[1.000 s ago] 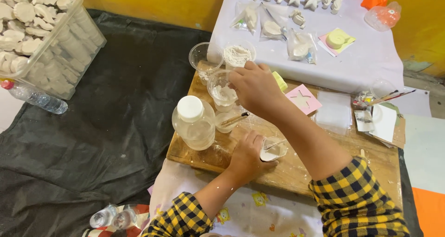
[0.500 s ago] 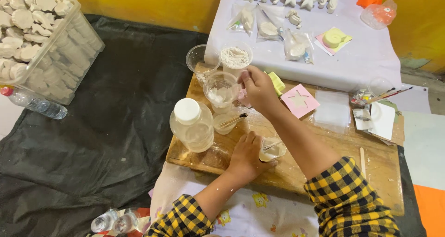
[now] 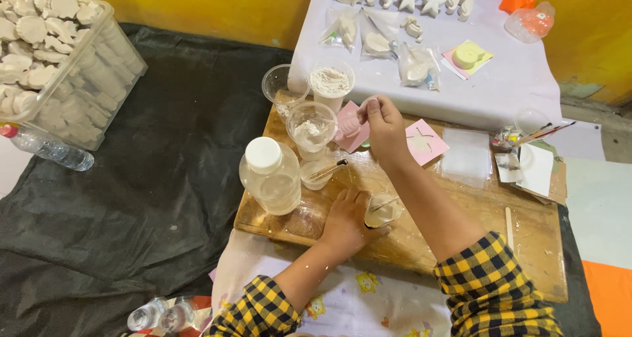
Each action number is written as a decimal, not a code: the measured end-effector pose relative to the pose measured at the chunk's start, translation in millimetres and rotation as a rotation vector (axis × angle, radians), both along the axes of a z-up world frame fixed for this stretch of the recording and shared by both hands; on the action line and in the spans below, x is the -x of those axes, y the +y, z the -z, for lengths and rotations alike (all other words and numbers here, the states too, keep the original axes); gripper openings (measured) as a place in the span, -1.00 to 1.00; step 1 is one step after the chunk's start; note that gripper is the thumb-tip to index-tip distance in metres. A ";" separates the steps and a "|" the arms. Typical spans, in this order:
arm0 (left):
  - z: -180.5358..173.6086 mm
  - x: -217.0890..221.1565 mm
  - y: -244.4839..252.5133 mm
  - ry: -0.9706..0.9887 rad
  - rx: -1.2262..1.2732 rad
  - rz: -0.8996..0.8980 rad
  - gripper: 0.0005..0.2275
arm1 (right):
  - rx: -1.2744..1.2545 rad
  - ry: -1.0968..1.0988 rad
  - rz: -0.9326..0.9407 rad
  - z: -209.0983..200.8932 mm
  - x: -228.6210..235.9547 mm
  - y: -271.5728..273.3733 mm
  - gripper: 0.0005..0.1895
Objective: Making small toy figures by mixing materials and pouring them into molds
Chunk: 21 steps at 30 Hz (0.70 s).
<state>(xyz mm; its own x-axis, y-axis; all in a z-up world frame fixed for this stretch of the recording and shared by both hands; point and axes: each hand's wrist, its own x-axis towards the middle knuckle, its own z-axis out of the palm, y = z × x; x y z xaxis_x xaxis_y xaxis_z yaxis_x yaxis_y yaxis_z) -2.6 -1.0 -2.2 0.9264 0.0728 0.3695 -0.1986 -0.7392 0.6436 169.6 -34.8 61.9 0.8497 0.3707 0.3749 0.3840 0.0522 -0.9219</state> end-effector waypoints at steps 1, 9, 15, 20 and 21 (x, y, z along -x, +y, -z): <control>1.1 -0.6 0.0 -0.002 -0.001 0.000 -0.45 | -0.001 -0.002 0.000 0.5 -1.8 -1.6 -0.65; 5.1 0.2 -2.5 -0.027 0.007 -0.006 -0.43 | -0.159 0.199 -0.014 15.8 -12.0 -11.5 -0.71; 9.5 1.5 -5.7 0.100 0.041 -0.030 -0.39 | -0.266 0.309 -0.035 25.2 -12.9 -30.5 -0.74; 3.0 -2.1 -3.5 0.102 0.058 -0.013 -0.41 | -0.323 0.376 -0.009 13.2 1.1 -79.8 -0.77; 12.2 -3.5 -3.6 0.069 0.041 -0.001 -0.41 | -0.339 0.374 0.014 10.5 4.5 -92.4 -0.78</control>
